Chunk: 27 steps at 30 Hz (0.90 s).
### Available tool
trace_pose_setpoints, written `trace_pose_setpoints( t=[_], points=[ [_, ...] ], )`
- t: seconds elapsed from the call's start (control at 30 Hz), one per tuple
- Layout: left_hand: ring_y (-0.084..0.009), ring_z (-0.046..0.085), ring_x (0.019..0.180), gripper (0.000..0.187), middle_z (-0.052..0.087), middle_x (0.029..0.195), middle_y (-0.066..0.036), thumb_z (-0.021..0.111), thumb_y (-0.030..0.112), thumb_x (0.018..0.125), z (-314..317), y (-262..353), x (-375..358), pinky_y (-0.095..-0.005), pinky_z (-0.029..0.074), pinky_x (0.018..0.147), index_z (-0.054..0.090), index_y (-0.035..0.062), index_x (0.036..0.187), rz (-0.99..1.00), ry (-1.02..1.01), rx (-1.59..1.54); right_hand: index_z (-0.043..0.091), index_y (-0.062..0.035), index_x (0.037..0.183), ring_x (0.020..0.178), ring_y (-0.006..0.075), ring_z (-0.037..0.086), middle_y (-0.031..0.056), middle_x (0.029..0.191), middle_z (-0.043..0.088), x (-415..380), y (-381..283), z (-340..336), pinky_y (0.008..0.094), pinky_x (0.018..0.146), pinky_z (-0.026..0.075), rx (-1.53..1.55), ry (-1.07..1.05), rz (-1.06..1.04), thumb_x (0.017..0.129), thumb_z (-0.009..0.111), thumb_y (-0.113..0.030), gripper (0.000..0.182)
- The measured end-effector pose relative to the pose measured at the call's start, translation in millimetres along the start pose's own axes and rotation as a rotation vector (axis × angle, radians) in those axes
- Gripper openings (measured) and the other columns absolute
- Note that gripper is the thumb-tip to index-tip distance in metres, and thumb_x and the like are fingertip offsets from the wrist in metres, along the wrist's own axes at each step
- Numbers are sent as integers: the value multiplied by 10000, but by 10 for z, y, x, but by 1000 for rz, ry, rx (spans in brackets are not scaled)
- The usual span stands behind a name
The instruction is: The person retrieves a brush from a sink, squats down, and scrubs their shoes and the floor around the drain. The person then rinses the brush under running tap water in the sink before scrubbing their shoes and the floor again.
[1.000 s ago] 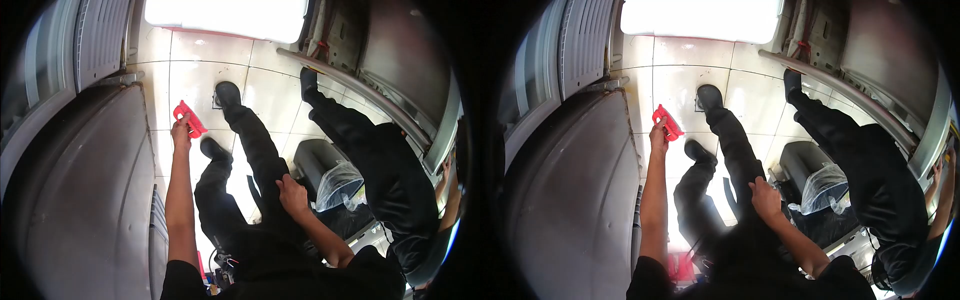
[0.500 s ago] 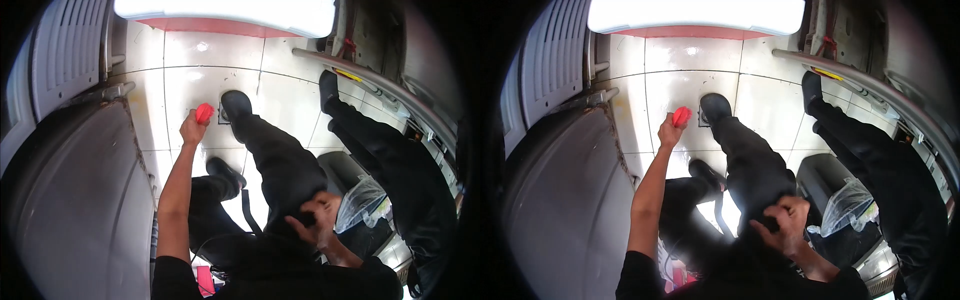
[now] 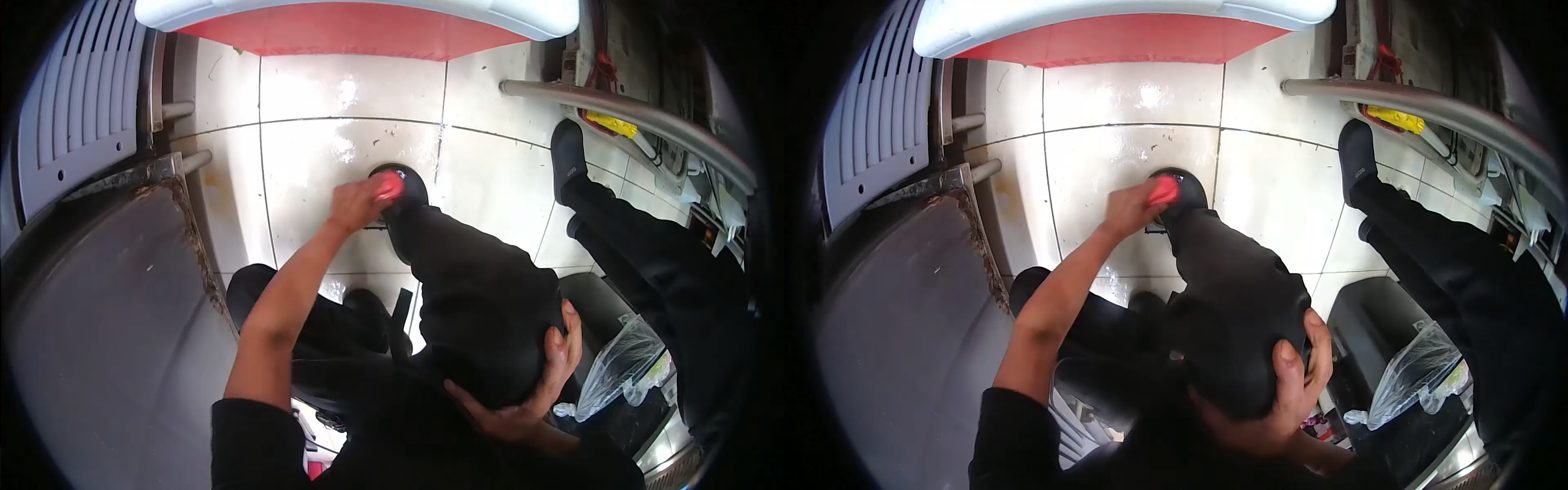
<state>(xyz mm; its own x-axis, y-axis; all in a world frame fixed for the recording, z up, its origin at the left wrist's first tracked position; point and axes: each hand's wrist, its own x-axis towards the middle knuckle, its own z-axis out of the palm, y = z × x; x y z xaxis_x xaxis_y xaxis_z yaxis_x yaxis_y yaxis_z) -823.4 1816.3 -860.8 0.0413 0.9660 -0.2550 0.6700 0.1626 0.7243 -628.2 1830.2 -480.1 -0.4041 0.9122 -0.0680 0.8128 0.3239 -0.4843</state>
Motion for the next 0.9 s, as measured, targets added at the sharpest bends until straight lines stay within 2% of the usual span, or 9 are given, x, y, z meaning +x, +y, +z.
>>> trace_pose_setpoints(
  t=[0.03,0.13,0.3,0.33,0.43,0.57,0.7,0.83,0.9],
  points=[
    [-311,683,825,441,713,936,-78,729,390,782,-99,-33,-63,-432,539,699,623,192,1161,-71,-88,-30,333,-32,1401,1216,510,434,368,1357,358,-21,-4,9,593,962,413,-8,-23,17,614,875,-304,993],
    [-316,683,780,437,712,900,-80,706,419,798,443,212,259,-437,540,674,616,198,1165,177,216,-37,230,-64,1471,1301,503,351,357,1435,281,-79,-39,58,593,1039,326,-24,-57,27,593,899,-386,1150],
    [-302,685,740,433,712,876,-114,696,351,785,445,405,512,-439,539,638,619,165,1169,72,-17,128,249,-81,1465,1304,496,350,353,1428,294,-216,-66,79,586,1048,320,-8,-7,4,558,913,-379,1163],
    [-295,692,726,436,719,878,-97,712,358,779,299,255,315,-442,545,620,617,170,1160,278,287,-14,251,-85,1463,1305,496,349,352,1428,293,-231,-41,61,586,1049,320,-18,-6,28,555,915,-382,1163],
    [-286,698,742,419,723,891,-91,723,357,775,-111,-120,-138,-426,553,626,618,173,1137,18,-30,36,257,-94,1457,1305,494,350,349,1429,291,-265,-36,31,584,1049,322,-31,-7,90,549,918,-388,1161],
    [-305,692,728,373,719,874,-96,707,365,801,458,381,553,-407,545,605,616,190,1118,135,187,62,268,-102,1450,1297,486,368,344,1427,299,-220,-65,142,585,1040,338,-43,15,31,548,917,-384,1146],
    [-316,690,813,453,719,927,-93,691,441,815,342,275,429,-437,544,685,599,164,1161,77,36,73,293,-119,1437,1273,475,405,339,1411,332,-191,-94,161,588,1036,351,-32,49,9,533,918,-363,1126],
    [-332,690,804,502,720,902,-101,712,433,800,-195,-177,-97,-443,544,682,593,181,1216,-88,-126,115,451,-44,1281,1096,465,537,324,1198,502,-50,-81,407,546,848,510,-157,392,-3,748,790,-375,713],
    [-331,687,755,468,714,857,-110,730,389,783,181,26,164,-444,539,638,607,162,1174,61,129,32,456,-40,1274,1075,460,551,318,1184,511,-23,-71,449,539,834,515,-162,402,-3,760,779,-373,692]
  ],
)
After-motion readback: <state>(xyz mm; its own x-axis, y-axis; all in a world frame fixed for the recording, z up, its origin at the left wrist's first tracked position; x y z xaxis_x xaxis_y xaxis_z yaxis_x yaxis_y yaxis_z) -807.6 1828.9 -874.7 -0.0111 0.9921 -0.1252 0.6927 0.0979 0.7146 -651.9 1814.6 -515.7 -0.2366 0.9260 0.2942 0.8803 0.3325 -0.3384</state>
